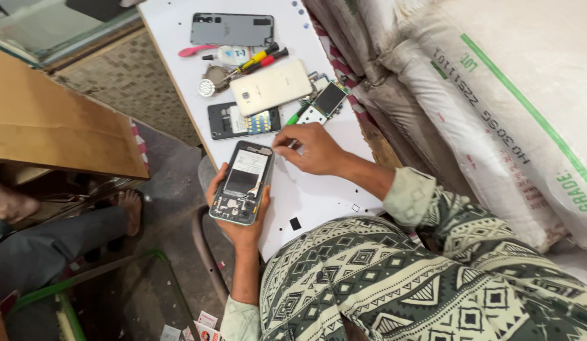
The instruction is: The person uses a small metal tool to carefully pry and lift a ribbon cable or connector from the internal chassis of a disassembled smartphone. The phone is held in the left hand while the right hand manipulates the tool. The task involves delicate handling of internal components.
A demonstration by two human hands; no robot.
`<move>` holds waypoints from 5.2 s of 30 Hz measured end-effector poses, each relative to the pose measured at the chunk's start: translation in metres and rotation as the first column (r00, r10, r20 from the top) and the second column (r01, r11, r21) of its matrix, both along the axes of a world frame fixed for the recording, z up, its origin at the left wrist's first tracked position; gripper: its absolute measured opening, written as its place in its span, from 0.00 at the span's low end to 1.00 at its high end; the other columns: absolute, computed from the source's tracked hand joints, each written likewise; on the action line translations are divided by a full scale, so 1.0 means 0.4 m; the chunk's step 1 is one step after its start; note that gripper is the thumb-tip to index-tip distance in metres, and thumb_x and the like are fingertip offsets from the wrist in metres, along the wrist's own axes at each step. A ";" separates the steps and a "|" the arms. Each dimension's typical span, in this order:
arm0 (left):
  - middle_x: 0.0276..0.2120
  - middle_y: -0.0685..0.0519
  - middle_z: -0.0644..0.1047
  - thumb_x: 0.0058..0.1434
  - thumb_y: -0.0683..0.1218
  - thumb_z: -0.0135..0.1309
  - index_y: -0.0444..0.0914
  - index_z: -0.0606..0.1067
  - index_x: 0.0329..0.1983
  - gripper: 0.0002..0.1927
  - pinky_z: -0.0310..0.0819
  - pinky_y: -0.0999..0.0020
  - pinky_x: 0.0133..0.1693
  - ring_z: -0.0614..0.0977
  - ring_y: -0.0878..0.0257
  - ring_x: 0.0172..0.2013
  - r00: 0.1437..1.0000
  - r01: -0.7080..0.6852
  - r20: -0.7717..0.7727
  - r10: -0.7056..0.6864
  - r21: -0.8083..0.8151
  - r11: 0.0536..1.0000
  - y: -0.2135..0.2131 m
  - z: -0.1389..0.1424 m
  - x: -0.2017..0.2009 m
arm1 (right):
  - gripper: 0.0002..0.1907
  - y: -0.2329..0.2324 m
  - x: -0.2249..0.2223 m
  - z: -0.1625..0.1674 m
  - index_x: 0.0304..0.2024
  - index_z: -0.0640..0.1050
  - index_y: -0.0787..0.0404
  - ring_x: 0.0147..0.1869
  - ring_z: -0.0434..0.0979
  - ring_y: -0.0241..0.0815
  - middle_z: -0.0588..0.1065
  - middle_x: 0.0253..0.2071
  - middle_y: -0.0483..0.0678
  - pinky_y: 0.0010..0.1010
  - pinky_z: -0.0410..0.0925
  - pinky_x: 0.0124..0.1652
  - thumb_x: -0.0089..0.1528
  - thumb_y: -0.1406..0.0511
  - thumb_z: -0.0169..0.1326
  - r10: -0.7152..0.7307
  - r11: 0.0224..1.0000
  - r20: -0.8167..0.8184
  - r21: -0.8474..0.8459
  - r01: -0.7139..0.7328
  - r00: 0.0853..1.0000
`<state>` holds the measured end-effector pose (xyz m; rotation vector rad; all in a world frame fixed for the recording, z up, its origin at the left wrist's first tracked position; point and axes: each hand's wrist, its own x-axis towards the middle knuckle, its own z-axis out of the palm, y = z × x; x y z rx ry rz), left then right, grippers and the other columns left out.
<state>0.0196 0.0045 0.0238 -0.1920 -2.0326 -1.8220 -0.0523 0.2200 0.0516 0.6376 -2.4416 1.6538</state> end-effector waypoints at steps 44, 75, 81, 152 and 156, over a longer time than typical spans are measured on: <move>0.66 0.38 0.72 0.54 0.44 0.72 0.40 0.63 0.67 0.41 0.82 0.60 0.57 0.81 0.47 0.60 0.973 -0.077 -0.230 0.026 -0.213 0.974 0.045 0.015 0.006 | 0.06 -0.019 0.016 -0.115 0.30 0.77 0.66 0.26 0.72 0.25 0.76 0.24 0.44 0.21 0.65 0.25 0.58 0.71 0.63 -0.159 0.987 0.021 -0.034 0.159 0.987; 0.64 0.36 0.72 0.53 0.43 0.73 0.40 0.63 0.64 0.40 0.82 0.57 0.56 0.82 0.45 0.59 0.960 -0.136 -0.274 0.062 -0.258 0.957 0.044 0.015 0.001 | 0.03 -0.047 0.109 -0.117 0.34 0.78 0.66 0.26 0.72 0.23 0.77 0.26 0.42 0.18 0.65 0.25 0.60 0.72 0.60 -0.011 0.976 0.254 -0.209 0.066 0.967; 0.65 0.36 0.71 0.52 0.45 0.73 0.40 0.62 0.64 0.41 0.83 0.59 0.56 0.82 0.47 0.59 0.977 -0.113 -0.207 0.058 -0.265 0.958 0.040 0.002 0.002 | 0.03 -0.046 0.099 -0.123 0.34 0.77 0.66 0.26 0.72 0.24 0.76 0.25 0.42 0.18 0.66 0.26 0.60 0.73 0.59 -0.008 0.974 0.273 -0.217 0.069 0.962; 0.68 0.34 0.66 0.54 0.42 0.71 0.37 0.57 0.66 0.43 0.82 0.60 0.59 0.78 0.49 0.62 0.997 0.002 -0.078 -0.013 -0.131 0.991 0.029 -0.020 -0.009 | 0.05 -0.024 -0.026 -0.072 0.35 0.79 0.66 0.25 0.73 0.34 0.75 0.27 0.48 0.26 0.67 0.27 0.59 0.69 0.61 -0.079 0.985 -0.118 0.143 0.095 0.990; 0.67 0.34 0.67 0.54 0.43 0.72 0.36 0.57 0.65 0.43 0.81 0.60 0.60 0.78 0.49 0.62 0.996 -0.011 -0.087 -0.002 -0.147 0.989 0.028 -0.020 -0.008 | 0.06 -0.022 -0.021 -0.072 0.36 0.80 0.65 0.24 0.74 0.35 0.75 0.27 0.48 0.27 0.68 0.26 0.58 0.69 0.62 -0.061 0.985 -0.138 0.151 0.082 0.989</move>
